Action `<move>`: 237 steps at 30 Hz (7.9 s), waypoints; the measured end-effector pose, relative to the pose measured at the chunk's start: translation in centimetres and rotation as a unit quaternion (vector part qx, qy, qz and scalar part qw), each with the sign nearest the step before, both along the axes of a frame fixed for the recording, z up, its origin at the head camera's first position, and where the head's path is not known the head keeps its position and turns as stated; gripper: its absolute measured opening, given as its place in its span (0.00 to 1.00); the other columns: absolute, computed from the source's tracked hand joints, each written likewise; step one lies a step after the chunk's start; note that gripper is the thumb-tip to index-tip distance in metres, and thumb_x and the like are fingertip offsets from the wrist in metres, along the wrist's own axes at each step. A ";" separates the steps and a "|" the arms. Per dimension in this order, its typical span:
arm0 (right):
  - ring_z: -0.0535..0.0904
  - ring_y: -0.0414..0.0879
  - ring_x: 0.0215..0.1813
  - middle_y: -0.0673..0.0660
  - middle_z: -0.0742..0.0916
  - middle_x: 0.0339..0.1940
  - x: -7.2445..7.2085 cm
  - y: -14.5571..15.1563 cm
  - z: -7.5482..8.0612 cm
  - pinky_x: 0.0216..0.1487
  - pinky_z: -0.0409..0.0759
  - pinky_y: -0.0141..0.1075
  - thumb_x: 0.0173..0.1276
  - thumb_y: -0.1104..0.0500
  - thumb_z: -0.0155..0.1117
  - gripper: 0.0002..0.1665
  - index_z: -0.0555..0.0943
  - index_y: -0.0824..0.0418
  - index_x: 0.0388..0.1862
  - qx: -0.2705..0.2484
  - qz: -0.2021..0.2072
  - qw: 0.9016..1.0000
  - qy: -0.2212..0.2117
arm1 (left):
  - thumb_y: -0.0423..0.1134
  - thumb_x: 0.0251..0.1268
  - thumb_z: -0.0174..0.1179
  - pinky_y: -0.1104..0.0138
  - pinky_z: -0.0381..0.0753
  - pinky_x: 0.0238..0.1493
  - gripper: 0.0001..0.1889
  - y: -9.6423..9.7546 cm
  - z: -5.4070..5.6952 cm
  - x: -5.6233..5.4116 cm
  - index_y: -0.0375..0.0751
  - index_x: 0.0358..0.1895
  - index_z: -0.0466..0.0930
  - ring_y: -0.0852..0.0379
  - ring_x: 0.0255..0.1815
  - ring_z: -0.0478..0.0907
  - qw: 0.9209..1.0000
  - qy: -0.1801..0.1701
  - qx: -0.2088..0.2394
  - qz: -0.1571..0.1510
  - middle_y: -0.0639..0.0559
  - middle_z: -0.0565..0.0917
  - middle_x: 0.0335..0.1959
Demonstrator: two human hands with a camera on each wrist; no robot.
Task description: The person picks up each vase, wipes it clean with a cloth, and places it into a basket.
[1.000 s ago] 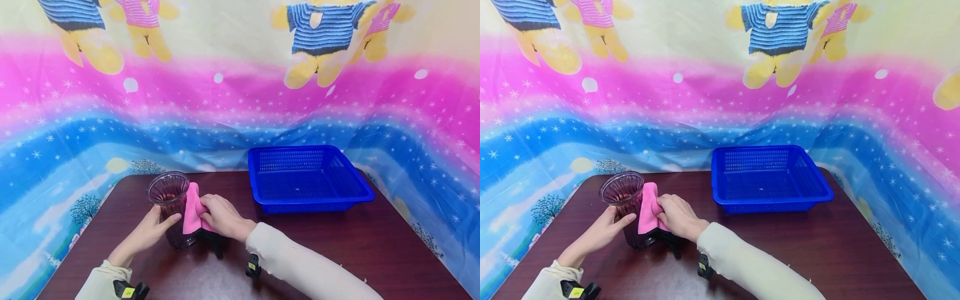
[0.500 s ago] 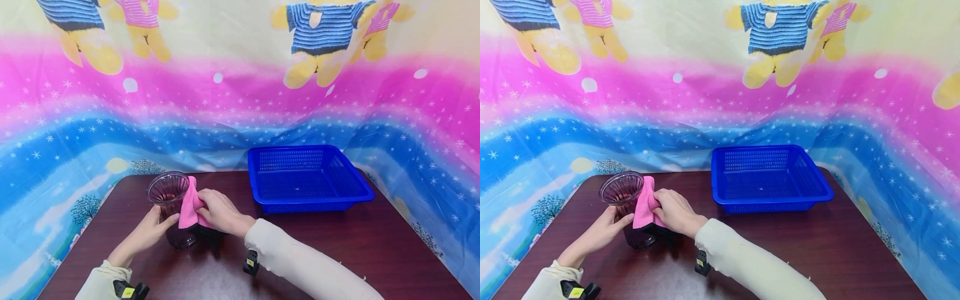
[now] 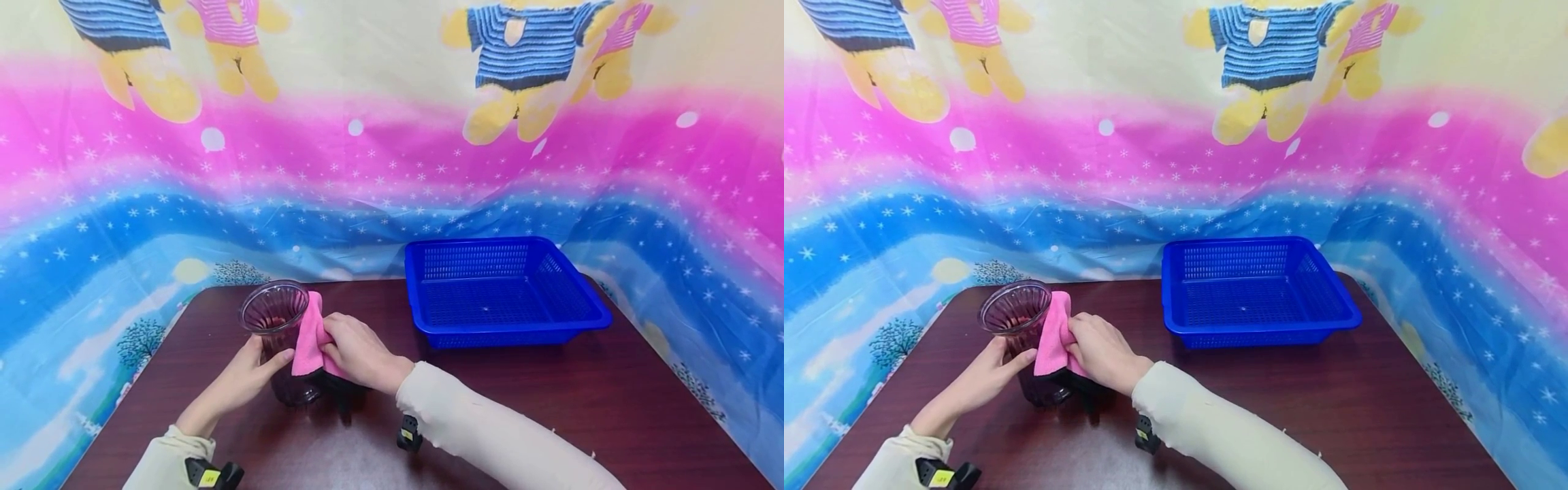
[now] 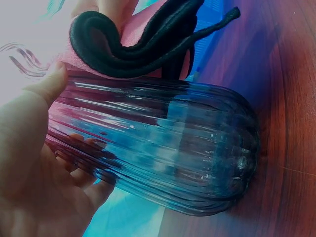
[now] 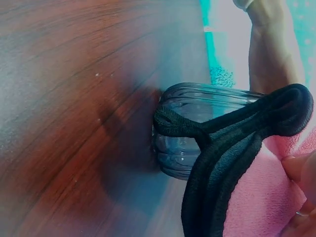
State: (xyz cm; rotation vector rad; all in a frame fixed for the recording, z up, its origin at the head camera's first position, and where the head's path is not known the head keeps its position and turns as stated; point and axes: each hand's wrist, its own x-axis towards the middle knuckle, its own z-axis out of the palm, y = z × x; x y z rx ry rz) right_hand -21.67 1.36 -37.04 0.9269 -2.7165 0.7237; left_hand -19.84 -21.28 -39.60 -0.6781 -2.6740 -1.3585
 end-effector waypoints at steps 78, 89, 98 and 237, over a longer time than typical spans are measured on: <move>0.71 0.37 0.30 0.46 0.76 0.23 -0.4 1.1 -6.4 0.33 0.68 0.26 0.67 0.62 0.68 0.20 0.71 0.53 0.17 0.074 -0.007 0.996 -0.048 | 0.40 0.75 0.58 0.75 0.74 0.60 0.27 0.0 -0.4 -0.2 0.35 0.71 0.64 0.71 0.61 0.75 1.000 0.010 -0.006 0.020 0.38 0.79 0.65; 0.68 0.38 0.27 0.46 0.74 0.22 -0.6 1.4 -6.3 0.32 0.66 0.27 0.65 0.62 0.68 0.19 0.71 0.53 0.18 0.046 -0.003 0.998 -0.048 | 0.41 0.76 0.58 0.73 0.74 0.61 0.26 0.1 -0.1 -0.1 0.34 0.70 0.63 0.75 0.60 0.73 1.000 0.005 -0.013 0.022 0.37 0.79 0.64; 0.69 0.38 0.27 0.47 0.74 0.22 -0.5 1.3 -5.8 0.31 0.66 0.27 0.65 0.62 0.69 0.18 0.72 0.53 0.19 0.034 -0.003 0.998 -0.045 | 0.39 0.75 0.58 0.63 0.77 0.64 0.28 0.1 -0.1 -0.1 0.34 0.72 0.62 0.54 0.65 0.77 1.000 0.011 -0.011 0.021 0.36 0.77 0.66; 0.80 0.42 0.32 0.49 0.81 0.26 0.6 0.6 -6.5 0.32 0.76 0.30 0.62 0.60 0.70 0.18 0.74 0.53 0.15 0.118 -0.024 0.993 0.004 | 0.41 0.76 0.57 0.42 0.73 0.66 0.30 0.4 -0.1 0.3 0.29 0.72 0.57 0.36 0.68 0.74 0.999 0.010 -0.020 0.043 0.31 0.75 0.66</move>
